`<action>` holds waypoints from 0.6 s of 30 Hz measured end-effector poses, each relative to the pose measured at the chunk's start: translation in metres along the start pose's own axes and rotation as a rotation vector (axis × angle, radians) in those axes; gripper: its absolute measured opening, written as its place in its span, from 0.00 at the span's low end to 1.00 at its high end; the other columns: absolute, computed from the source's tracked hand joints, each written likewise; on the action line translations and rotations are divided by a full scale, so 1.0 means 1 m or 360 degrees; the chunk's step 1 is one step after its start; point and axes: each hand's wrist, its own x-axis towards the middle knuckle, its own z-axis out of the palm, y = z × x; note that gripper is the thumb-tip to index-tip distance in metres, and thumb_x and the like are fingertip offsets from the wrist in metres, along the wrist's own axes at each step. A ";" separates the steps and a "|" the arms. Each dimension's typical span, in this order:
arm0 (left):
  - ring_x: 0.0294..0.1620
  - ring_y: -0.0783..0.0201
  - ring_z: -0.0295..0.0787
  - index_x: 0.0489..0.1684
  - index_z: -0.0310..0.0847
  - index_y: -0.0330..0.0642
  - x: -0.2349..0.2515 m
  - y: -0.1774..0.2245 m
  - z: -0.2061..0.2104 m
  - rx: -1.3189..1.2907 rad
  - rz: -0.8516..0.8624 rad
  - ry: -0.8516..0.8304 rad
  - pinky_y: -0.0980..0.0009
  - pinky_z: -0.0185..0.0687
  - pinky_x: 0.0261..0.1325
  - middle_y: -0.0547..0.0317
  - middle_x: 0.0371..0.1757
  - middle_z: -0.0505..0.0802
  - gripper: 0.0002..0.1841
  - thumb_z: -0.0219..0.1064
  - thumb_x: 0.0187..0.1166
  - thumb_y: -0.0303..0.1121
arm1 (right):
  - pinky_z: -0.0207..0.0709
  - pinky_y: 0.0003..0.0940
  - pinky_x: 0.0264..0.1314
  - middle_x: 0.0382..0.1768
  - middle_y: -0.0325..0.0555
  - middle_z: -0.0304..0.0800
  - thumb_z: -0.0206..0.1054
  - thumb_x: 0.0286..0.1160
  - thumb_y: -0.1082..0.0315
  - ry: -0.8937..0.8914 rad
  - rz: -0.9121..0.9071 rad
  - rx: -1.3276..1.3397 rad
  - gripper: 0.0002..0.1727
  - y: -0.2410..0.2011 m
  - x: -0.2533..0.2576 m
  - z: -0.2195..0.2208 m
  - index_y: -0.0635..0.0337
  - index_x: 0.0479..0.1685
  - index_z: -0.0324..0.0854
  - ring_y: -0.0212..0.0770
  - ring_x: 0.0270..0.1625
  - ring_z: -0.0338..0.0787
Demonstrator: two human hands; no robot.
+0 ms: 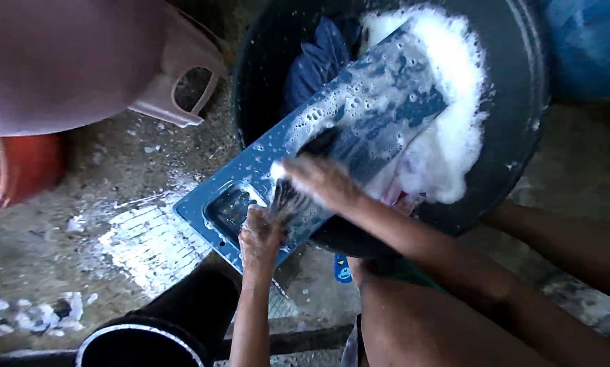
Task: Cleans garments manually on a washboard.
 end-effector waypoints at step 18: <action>0.52 0.54 0.93 0.76 0.69 0.35 0.009 0.153 -0.003 0.0225 0.1187 0.0003 0.55 0.90 0.56 0.41 0.61 0.89 0.26 0.69 0.83 0.36 | 0.82 0.49 0.64 0.59 0.61 0.87 0.58 0.87 0.60 0.0811 0.1345 0.0547 0.24 0.133 -0.037 -0.167 0.67 0.73 0.74 0.48 0.58 0.89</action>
